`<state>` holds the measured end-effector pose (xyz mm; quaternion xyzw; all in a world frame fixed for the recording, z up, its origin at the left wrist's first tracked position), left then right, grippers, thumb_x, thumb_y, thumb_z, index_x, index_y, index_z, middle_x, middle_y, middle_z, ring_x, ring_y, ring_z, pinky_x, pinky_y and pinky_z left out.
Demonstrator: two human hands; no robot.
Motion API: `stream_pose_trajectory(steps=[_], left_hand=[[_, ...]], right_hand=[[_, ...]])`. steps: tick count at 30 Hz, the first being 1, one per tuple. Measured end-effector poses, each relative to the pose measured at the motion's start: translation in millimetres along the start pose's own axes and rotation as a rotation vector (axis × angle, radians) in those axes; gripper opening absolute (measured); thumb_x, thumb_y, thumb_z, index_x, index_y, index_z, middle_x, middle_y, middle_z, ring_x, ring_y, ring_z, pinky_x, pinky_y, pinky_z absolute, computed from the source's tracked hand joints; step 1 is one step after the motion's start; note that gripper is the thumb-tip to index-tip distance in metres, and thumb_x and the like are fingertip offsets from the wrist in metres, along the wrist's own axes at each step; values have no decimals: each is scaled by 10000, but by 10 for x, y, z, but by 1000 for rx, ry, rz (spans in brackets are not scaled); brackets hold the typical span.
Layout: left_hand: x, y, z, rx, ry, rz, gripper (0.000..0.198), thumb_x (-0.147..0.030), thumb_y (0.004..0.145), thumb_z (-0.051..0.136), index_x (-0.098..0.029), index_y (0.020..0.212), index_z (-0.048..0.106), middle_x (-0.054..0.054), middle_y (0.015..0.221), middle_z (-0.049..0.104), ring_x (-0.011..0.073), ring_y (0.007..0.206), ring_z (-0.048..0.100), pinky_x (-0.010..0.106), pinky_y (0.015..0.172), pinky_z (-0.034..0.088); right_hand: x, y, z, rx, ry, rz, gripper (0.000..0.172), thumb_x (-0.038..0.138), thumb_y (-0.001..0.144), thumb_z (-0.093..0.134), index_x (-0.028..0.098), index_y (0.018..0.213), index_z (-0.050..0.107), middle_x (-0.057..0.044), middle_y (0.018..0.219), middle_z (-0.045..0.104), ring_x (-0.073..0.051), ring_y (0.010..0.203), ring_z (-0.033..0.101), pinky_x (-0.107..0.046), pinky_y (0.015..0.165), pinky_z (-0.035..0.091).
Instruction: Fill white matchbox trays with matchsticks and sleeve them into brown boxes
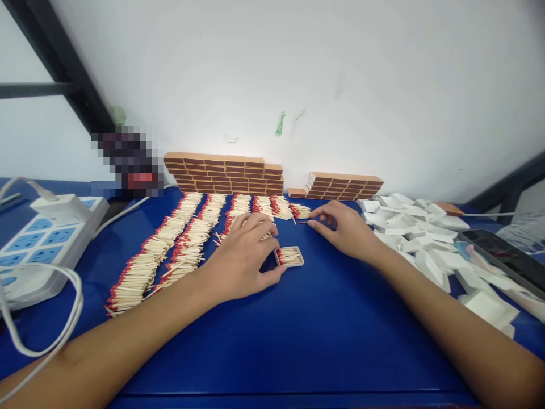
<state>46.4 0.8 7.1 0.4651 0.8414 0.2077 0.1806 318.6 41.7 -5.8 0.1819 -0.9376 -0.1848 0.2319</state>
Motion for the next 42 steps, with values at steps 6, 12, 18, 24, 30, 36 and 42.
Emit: stream_pose_trajectory(steps=[6, 12, 18, 24, 30, 36, 42], left_hand=[[-1, -1, 8, 3, 3, 4, 228, -403, 934, 718, -183, 992, 734, 110, 1193, 697, 322, 1275, 563, 524, 1125, 419], [-2, -2, 14, 17, -3, 0, 244, -402, 932, 721, -168, 996, 738, 111, 1201, 691, 318, 1276, 557, 525, 1150, 411], [-1, -13, 11, 11, 2, 7, 239, -400, 939, 713, -169, 998, 735, 111, 1198, 689, 315, 1278, 556, 515, 1137, 413], [-5, -8, 16, 13, 3, 4, 240, -402, 940, 715, -168, 988, 734, 106, 1182, 687, 310, 1265, 564, 515, 1145, 401], [1, -9, 18, 7, -12, 9, 238, -396, 936, 719, -167, 999, 733, 115, 1185, 689, 316, 1265, 561, 519, 1130, 419], [3, -8, 16, 10, -1, 10, 231, -399, 936, 719, -173, 983, 731, 104, 1185, 687, 306, 1256, 566, 516, 1147, 404], [4, -11, 18, 14, -2, 8, 238, -397, 935, 722, -168, 999, 733, 107, 1185, 687, 309, 1267, 559, 515, 1146, 404]], right_hand=[[-112, 11, 72, 56, 13, -32, 198, 361, 980, 608, 228, 1064, 729, -67, 892, 614, -217, 761, 576, -368, 717, 495], [-102, 26, 66, 55, 2, -44, 194, 343, 993, 591, 224, 1025, 741, -62, 874, 595, -214, 755, 575, -367, 719, 486], [-141, 27, 68, 80, 24, -3, 187, 374, 977, 617, 217, 906, 691, -66, 888, 600, -214, 761, 567, -367, 709, 481], [-161, 29, 8, 111, 26, 9, 215, 398, 990, 594, 216, 911, 676, -80, 911, 616, -222, 770, 574, -367, 698, 480], [-160, 16, -10, 160, -17, -14, 198, 393, 983, 613, 215, 940, 689, -67, 907, 609, -203, 762, 568, -353, 710, 478], [-154, 11, 18, 161, -26, -2, 223, 399, 999, 582, 218, 927, 692, -65, 900, 600, -203, 748, 559, -352, 696, 471], [-132, 6, 0, 151, -26, -20, 188, 384, 981, 618, 217, 947, 698, -66, 907, 607, -203, 756, 563, -346, 700, 472]])
Point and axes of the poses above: each hand's wrist, its own y-axis towards the middle knuckle, its own z-axis out of the palm, x = y × z, the point moved 2 cm from there along y, towards the middle knuckle
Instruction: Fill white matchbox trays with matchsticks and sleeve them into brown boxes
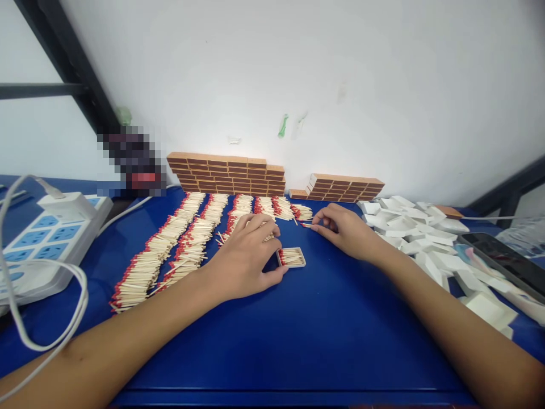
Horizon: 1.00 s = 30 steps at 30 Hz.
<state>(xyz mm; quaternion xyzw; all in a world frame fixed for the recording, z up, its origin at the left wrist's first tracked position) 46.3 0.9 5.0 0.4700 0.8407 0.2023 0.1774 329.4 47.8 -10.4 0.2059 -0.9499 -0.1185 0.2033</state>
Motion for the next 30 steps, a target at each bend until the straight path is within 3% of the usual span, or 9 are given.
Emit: stream_pose_trajectory(steps=[13, 16, 23, 30], left_hand=[[-6, 9, -9, -5, 11, 2, 239, -404, 937, 722, -176, 1005, 739, 104, 1178, 695, 305, 1250, 575, 521, 1139, 406], [-4, 9, -13, -16, 21, -3, 247, -400, 935, 723, -168, 1017, 745, 111, 1174, 701, 317, 1249, 577, 534, 1127, 412], [-2, -3, -1, -21, 61, -17, 263, -421, 944, 705, -163, 985, 736, 111, 1150, 696, 324, 1234, 575, 522, 1105, 425], [2, 19, -7, -31, 53, -22, 255, -422, 948, 702, -172, 996, 720, 107, 1137, 697, 313, 1216, 581, 512, 1095, 432]], right_hand=[[2, 13, 0, 20, 25, 0, 179, 334, 978, 602, 211, 899, 706, -60, 879, 600, -197, 737, 558, -339, 683, 453], [145, -5, -37, 21, 71, -1, 193, 348, 990, 604, 213, 884, 693, -53, 863, 601, -193, 727, 552, -333, 672, 446], [781, -176, -42, 123, 232, -89, 167, 343, 1044, 591, 234, 967, 692, -30, 886, 609, -171, 754, 558, -302, 675, 447], [852, -239, -3, 192, 220, -132, 148, 337, 1043, 606, 228, 997, 695, -38, 919, 627, -177, 817, 588, -305, 711, 456]])
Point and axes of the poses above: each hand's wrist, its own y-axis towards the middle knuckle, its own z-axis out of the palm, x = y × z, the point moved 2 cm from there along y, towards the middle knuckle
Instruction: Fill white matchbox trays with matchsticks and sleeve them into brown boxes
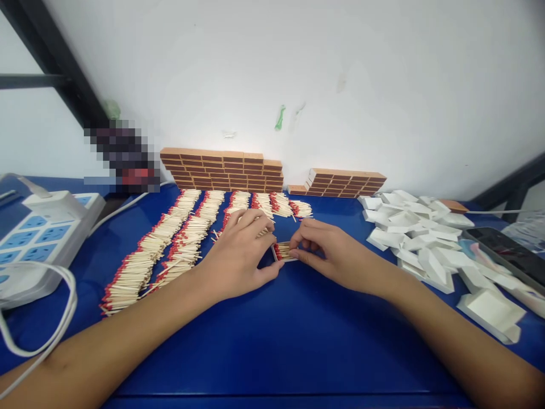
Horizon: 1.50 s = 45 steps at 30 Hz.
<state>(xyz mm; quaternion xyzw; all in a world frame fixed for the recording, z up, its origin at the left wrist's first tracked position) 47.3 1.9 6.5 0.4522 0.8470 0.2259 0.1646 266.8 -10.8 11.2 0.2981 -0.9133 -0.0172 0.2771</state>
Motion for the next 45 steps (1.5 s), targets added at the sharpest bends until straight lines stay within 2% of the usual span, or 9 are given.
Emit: stream_pose_trajectory(steps=[4, 10, 14, 18, 21, 26, 32, 36, 45], left_hand=[[5, -7, -4, 4, -5, 4, 250, -411, 942, 708, -166, 994, 723, 107, 1143, 694, 313, 1217, 577, 517, 1094, 428], [-13, -12, 4, 15, -30, 5, 222, -399, 937, 716, -183, 983, 729, 109, 1166, 700, 322, 1247, 577, 517, 1098, 428], [-30, -11, 20, 29, -48, 12, 220, -390, 929, 726, -177, 984, 735, 120, 1184, 698, 329, 1266, 569, 530, 1119, 421], [-27, -11, 23, 34, -60, 2, 232, -402, 929, 728, -178, 987, 732, 113, 1173, 695, 321, 1246, 575, 525, 1093, 435], [-21, -11, 14, 24, -56, 6, 226, -398, 934, 723, -176, 975, 727, 106, 1168, 696, 318, 1248, 572, 522, 1091, 429], [-14, -6, -1, 21, -61, 15, 213, -394, 937, 722, -184, 976, 724, 98, 1173, 701, 310, 1256, 566, 516, 1105, 416], [-17, -3, -5, 29, -69, 1, 212, -393, 927, 732, -187, 978, 734, 105, 1171, 699, 315, 1253, 566, 516, 1098, 427], [-7, -7, -2, 21, -69, 4, 214, -397, 928, 731, -192, 988, 736, 108, 1185, 703, 321, 1255, 565, 522, 1096, 428], [-9, 4, -9, 25, -71, 4, 214, -385, 923, 734, -182, 989, 743, 111, 1169, 704, 322, 1249, 568, 530, 1100, 432]], right_hand=[[-46, 19, -78, -32, 5, 12, 180, 356, 1043, 592, 243, 972, 714, -34, 854, 622, -177, 750, 566, -311, 679, 452], [-456, 114, -161, -306, -152, 111, 247, 437, 1005, 605, 228, 942, 719, -71, 864, 648, -208, 734, 574, -359, 693, 463], [-634, 224, -77, -383, -161, 241, 302, 505, 944, 682, 218, 857, 716, -58, 809, 649, -201, 693, 569, -347, 652, 440], [-627, 299, -21, -343, -200, 226, 230, 429, 932, 693, 208, 871, 710, -60, 859, 653, -207, 740, 581, -347, 681, 436], [-668, 279, -92, -313, -228, 190, 191, 362, 955, 638, 202, 873, 703, -59, 853, 629, -204, 740, 565, -342, 683, 422], [-859, 207, -223, -176, -234, 214, 173, 350, 954, 621, 205, 879, 680, -48, 831, 605, -199, 729, 540, -332, 675, 404], [-941, 197, -244, -200, -185, 189, 139, 345, 946, 636, 212, 963, 676, -24, 804, 571, -191, 706, 523, -326, 667, 409], [-937, 198, -234, -186, -199, 186, 152, 332, 966, 604, 214, 906, 678, -39, 817, 581, -195, 713, 523, -331, 671, 411], [-932, 193, -228, -181, -206, 178, 155, 324, 971, 598, 209, 918, 686, -46, 833, 585, -198, 723, 530, -331, 679, 422]])
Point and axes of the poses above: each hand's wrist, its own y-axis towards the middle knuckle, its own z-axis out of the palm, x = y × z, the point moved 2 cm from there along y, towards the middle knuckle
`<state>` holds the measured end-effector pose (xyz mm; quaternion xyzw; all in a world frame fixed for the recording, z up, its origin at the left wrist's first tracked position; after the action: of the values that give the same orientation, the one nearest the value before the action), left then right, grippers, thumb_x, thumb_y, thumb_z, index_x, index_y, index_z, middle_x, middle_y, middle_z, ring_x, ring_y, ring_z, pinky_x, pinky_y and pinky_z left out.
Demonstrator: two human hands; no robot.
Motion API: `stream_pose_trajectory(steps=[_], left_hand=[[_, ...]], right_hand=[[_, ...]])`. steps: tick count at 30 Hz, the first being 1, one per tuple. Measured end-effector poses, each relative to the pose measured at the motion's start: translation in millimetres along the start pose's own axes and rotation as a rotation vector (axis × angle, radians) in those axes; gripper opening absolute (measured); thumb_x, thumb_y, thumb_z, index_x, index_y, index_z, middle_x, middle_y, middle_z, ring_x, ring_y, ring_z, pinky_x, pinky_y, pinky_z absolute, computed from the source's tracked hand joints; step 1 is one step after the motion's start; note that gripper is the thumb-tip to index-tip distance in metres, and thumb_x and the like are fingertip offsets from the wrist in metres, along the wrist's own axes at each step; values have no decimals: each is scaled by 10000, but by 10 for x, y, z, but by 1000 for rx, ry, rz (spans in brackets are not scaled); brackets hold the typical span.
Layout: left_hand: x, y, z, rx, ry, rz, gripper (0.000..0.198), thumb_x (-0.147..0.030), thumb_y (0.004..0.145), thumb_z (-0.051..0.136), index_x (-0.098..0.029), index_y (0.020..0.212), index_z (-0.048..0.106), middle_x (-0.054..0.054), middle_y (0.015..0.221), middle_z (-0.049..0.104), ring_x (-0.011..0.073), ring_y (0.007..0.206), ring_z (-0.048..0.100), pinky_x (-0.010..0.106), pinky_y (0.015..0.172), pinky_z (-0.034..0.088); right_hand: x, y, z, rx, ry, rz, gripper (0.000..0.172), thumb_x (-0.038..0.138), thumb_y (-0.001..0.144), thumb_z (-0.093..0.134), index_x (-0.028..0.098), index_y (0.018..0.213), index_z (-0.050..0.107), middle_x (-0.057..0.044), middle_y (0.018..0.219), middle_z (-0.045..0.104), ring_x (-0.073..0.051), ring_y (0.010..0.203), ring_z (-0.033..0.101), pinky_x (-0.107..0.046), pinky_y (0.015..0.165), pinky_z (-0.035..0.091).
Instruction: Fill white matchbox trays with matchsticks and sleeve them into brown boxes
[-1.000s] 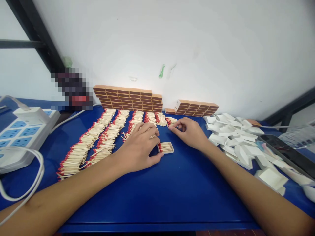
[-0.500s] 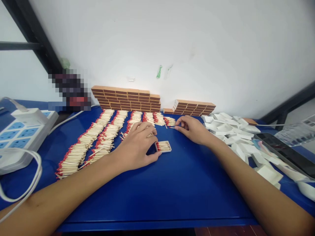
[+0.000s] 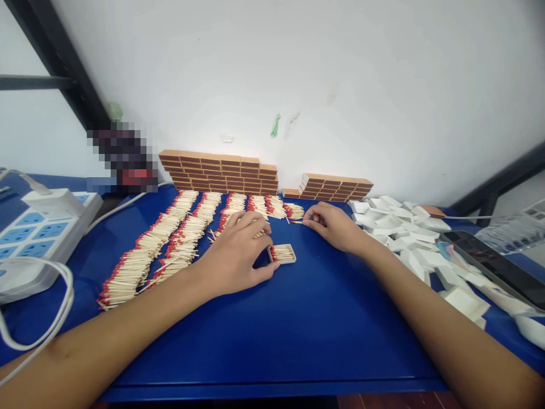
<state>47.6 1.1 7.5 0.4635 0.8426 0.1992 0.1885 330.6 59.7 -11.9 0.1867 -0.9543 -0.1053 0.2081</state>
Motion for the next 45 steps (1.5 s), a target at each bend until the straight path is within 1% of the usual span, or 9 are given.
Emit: stream_pose_trajectory(steps=[4, 9, 13, 20, 23, 29, 31, 39, 45], left_hand=[[9, -4, -1, -10, -1, 0, 198, -379, 914, 744, -190, 973, 737, 110, 1178, 707, 321, 1251, 571, 531, 1099, 433], [31, -12, 9, -21, 27, -9, 221, -397, 923, 737, -186, 989, 734, 109, 1178, 703, 317, 1238, 574, 520, 1110, 427], [32, -9, 9, -25, 21, -15, 224, -400, 925, 733, -182, 975, 732, 102, 1165, 706, 306, 1226, 579, 505, 1101, 432], [30, 7, -9, -24, 2, -13, 219, -398, 934, 721, -183, 976, 725, 92, 1131, 711, 294, 1219, 584, 497, 1100, 434], [30, 7, -10, -14, -1, -17, 209, -386, 931, 726, -184, 987, 726, 89, 1137, 711, 296, 1225, 581, 499, 1107, 426], [12, -4, 5, -15, -34, 7, 198, -381, 931, 732, -193, 990, 721, 81, 1157, 704, 287, 1232, 575, 485, 1104, 424], [5, -7, 13, -4, -41, 16, 201, -385, 931, 732, -191, 979, 718, 85, 1151, 699, 291, 1230, 574, 489, 1100, 427], [10, -8, 24, -15, -43, 13, 191, -376, 931, 729, -190, 971, 710, 89, 1145, 695, 301, 1228, 572, 498, 1097, 434], [13, -14, 39, -11, -34, 25, 206, -386, 938, 719, -182, 968, 707, 88, 1140, 692, 297, 1206, 582, 487, 1084, 439]], right_hand=[[133, -35, -34, 23, 2, -1, 174, 320, 976, 583, 205, 880, 673, -60, 864, 603, -201, 738, 549, -339, 686, 434], [482, -159, -133, 67, 75, -63, 204, 347, 1014, 558, 230, 896, 676, -55, 873, 610, -190, 717, 543, -329, 654, 433], [706, -271, -143, 157, 130, -104, 191, 350, 1028, 568, 243, 915, 679, -47, 880, 628, -194, 760, 563, -324, 668, 443], [881, -356, -104, 228, 197, -135, 146, 325, 1022, 593, 247, 945, 689, -42, 892, 652, -188, 769, 584, -320, 674, 448], [844, -319, -135, 184, 213, -119, 169, 355, 1005, 624, 249, 910, 716, -30, 832, 640, -183, 733, 568, -319, 659, 438], [429, -135, -71, -188, 44, 93, 194, 378, 952, 664, 209, 871, 713, -37, 773, 625, -187, 676, 540, -335, 639, 398], [310, -76, -7, -235, -9, 131, 219, 404, 927, 695, 199, 854, 708, -38, 768, 617, -193, 685, 548, -337, 650, 400], [159, -10, 90, -52, -22, 56, 140, 267, 975, 601, 192, 889, 682, -52, 861, 596, -195, 737, 552, -326, 690, 423], [99, 27, 107, -28, 30, -29, 103, 258, 993, 590, 198, 959, 666, -54, 893, 593, -199, 757, 552, -322, 702, 421]])
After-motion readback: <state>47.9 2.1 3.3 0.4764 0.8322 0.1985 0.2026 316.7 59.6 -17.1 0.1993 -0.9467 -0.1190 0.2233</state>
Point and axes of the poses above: each hand's wrist, its own y-axis towards the middle knuckle, its own z-axis out of the palm, x = y × z, the point moved 2 cm from there along y, towards the middle knuckle
